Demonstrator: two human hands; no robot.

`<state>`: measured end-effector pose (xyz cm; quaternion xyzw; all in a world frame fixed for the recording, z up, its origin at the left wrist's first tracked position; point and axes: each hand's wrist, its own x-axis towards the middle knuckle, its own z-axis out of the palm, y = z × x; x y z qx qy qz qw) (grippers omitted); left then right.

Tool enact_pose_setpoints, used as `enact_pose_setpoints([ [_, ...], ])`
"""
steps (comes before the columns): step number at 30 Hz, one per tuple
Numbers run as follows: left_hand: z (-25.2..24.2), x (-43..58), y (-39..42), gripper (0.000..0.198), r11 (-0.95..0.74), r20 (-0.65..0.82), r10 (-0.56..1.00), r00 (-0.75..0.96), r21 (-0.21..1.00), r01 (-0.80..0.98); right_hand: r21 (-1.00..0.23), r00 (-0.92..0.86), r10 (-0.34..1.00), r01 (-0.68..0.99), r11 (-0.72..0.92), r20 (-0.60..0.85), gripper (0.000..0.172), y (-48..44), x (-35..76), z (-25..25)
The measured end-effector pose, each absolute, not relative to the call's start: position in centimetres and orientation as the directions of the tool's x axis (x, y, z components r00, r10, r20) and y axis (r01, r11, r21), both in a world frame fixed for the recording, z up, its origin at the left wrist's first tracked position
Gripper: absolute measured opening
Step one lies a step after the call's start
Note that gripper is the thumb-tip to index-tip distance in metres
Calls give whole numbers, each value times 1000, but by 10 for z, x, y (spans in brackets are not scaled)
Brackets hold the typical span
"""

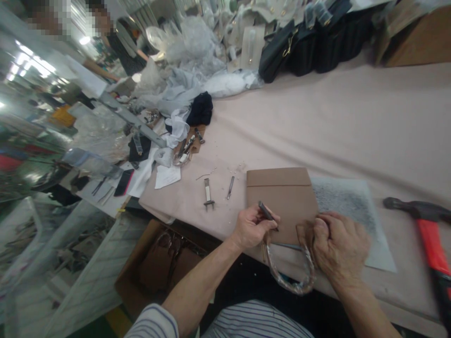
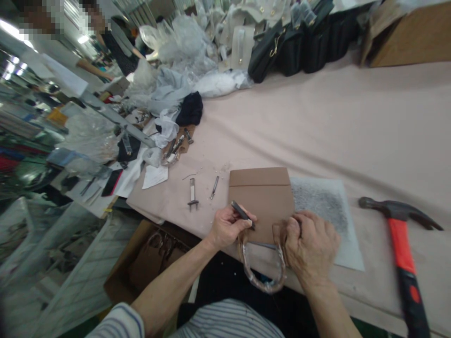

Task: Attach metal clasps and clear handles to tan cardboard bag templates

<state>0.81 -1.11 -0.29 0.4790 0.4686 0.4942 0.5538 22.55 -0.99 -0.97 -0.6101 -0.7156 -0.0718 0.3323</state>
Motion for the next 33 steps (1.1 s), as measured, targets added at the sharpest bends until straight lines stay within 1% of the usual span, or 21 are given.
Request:
enact_pose_setpoints([
  [9,3,11,-14,21,-23,22,998,59,1000,19,-324,2,857,926,193,515,30,-11,223,-8],
  [12,1,13,-15,20,-20,19,999,28,1000,12,-335,9,859,923,189,511,28,-12,222,-8],
  [15,0,13,-15,18,-15,15,1000,20,1000,-7,-319,9,858,930,182,514,26,-12,221,-8],
  [19,2,13,-16,18,-36,35,998,43,999,15,-310,12,847,933,181,532,26,-13,221,-9],
  [26,5,12,-17,21,-47,42,995,88,997,55,-329,35,857,931,159,514,25,-14,220,-11],
  [33,6,13,-18,14,-213,198,975,101,961,176,-318,32,849,934,162,527,24,-13,220,-12],
])
